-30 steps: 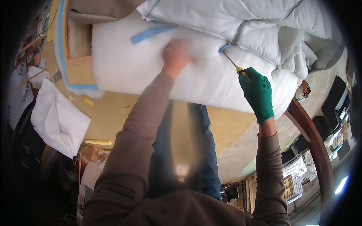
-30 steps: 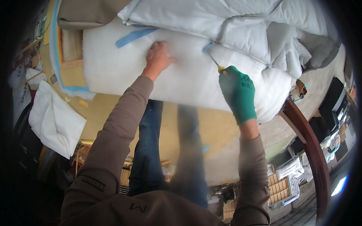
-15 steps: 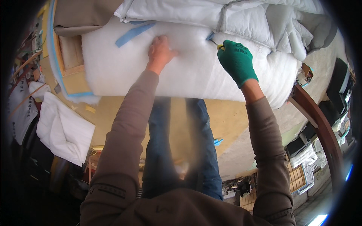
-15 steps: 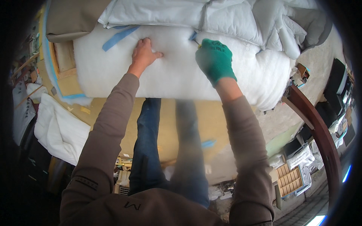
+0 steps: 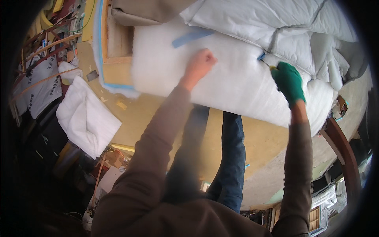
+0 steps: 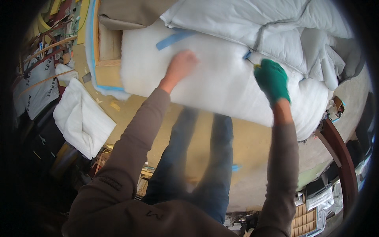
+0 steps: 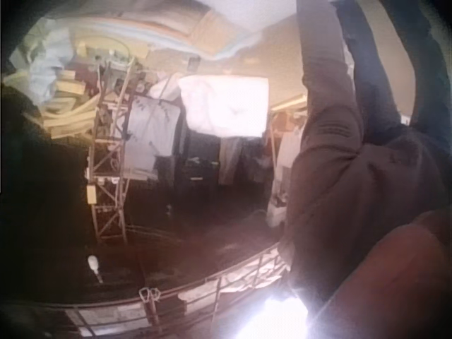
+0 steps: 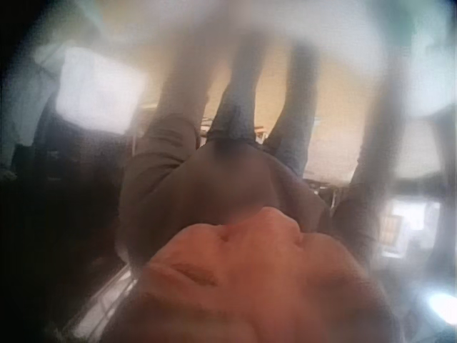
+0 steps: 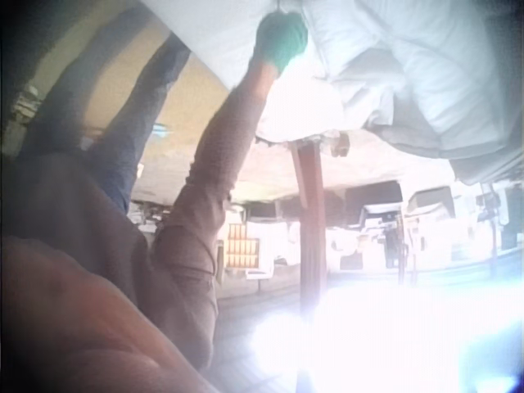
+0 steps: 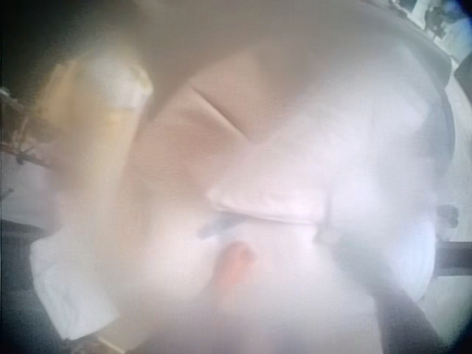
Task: The person removes a beige sofa cover by unzipping and peeling it back, then uses shears to cut away blue tape and foam from the exposed cushion. The person works on the seat and back sections, removing layers to prepare the frame for reupholstery.
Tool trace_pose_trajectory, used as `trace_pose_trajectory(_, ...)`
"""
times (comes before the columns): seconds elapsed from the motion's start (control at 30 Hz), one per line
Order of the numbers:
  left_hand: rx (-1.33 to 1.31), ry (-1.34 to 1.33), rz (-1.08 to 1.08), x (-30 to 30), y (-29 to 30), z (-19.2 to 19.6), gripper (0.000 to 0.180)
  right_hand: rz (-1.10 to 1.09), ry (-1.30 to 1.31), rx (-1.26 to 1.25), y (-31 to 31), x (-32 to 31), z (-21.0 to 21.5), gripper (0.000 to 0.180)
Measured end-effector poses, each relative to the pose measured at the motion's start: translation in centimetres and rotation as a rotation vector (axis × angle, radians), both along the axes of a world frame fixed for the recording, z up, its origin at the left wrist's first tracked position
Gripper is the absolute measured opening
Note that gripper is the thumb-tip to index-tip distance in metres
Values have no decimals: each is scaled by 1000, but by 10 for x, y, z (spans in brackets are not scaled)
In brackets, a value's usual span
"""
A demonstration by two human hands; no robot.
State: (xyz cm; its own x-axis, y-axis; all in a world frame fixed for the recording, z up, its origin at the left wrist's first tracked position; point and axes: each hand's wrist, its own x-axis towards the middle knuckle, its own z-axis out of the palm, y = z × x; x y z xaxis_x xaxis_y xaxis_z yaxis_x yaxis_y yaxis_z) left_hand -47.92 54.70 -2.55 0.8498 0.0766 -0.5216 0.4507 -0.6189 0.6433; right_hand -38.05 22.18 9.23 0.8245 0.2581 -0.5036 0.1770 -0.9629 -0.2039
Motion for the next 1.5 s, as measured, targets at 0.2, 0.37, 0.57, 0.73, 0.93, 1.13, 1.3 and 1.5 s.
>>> trace_pose_trajectory(0.2,494,-475,148,16,82,8,22,-706,420,431,3,-50,106,21)
trace_pose_trajectory(0.37,358,-298,-17,55,133,5,19,-783,517,682,87,-86,89,23)
trace_pose_trajectory(0.57,206,-93,372,47,164,12,18,-429,263,733,174,-85,17,26)
trace_pose_trajectory(0.73,-76,-153,514,18,159,16,16,-353,326,564,194,-69,-14,35)
trace_pose_trajectory(0.93,-453,-278,766,20,141,49,18,-465,421,626,205,-63,0,32)
trace_pose_trajectory(1.13,-724,-604,1152,43,165,67,14,-483,433,596,215,-51,-1,31)
trace_pose_trajectory(1.3,-174,-303,181,33,134,16,26,-485,315,580,239,-54,0,29)
trace_pose_trajectory(1.5,442,-140,73,22,119,-34,57,-386,298,293,282,-43,10,28)
